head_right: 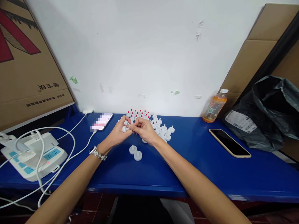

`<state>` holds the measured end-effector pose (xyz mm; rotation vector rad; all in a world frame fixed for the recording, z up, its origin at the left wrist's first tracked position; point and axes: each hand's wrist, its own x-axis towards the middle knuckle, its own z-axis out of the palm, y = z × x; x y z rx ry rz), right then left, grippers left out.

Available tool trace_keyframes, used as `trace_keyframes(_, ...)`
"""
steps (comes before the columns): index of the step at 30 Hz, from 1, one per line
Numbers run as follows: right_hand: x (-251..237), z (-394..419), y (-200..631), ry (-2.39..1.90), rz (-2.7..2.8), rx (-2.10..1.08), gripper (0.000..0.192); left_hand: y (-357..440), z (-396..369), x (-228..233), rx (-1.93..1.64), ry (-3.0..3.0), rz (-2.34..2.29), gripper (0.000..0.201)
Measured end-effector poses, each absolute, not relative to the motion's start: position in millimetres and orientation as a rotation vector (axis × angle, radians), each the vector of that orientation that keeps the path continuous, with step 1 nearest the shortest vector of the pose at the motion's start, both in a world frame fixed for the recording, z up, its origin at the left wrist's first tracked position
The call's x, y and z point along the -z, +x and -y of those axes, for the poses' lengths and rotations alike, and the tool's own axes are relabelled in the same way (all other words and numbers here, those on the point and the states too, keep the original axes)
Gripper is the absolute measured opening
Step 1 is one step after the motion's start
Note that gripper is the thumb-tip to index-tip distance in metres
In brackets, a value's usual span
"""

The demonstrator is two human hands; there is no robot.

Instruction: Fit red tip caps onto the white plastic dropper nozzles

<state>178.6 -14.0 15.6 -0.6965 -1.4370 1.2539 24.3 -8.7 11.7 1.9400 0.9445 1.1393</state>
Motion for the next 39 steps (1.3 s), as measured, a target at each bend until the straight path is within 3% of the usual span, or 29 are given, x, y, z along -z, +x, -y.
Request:
trace_keyframes(7, -14.9, 11.8, 177.0, -0.696, 1.445, -1.272, 0.041, 22.2, 5.1, -9.5, -1.088, 1.871, -0.906, 0.030)
trace_keyframes(11, -20.1, 3.6, 192.0, -0.909, 1.607, -0.992, 0.029, 3.0, 1.5, -15.3, -0.822, 2.126, -1.077, 0.052)
trace_keyframes(18, -14.0, 3.3, 207.6, -1.192, 2.111, -0.583, 0.005, -8.6, 8.6, -31.4, -0.433, 2.105, -0.968, 0.040)
trace_keyframes(23, -13.7, 8.3, 204.5, -1.194, 2.262, -0.378, 0.011, -2.5, 12.4, -33.3, -0.311, 2.119, -0.886, 0.032)
trace_keyframes(32, -18.4, 24.4, 198.5, -1.078, 2.166, -0.343, 0.009, -12.4, -2.5, -21.3, -0.634, 2.296, -1.048, 0.022)
trace_keyframes(39, -12.9, 3.1, 201.8, -1.314, 2.111, 0.011, 0.010, -18.6, -6.9, -21.5, -0.911, 2.207, -1.116, 0.022)
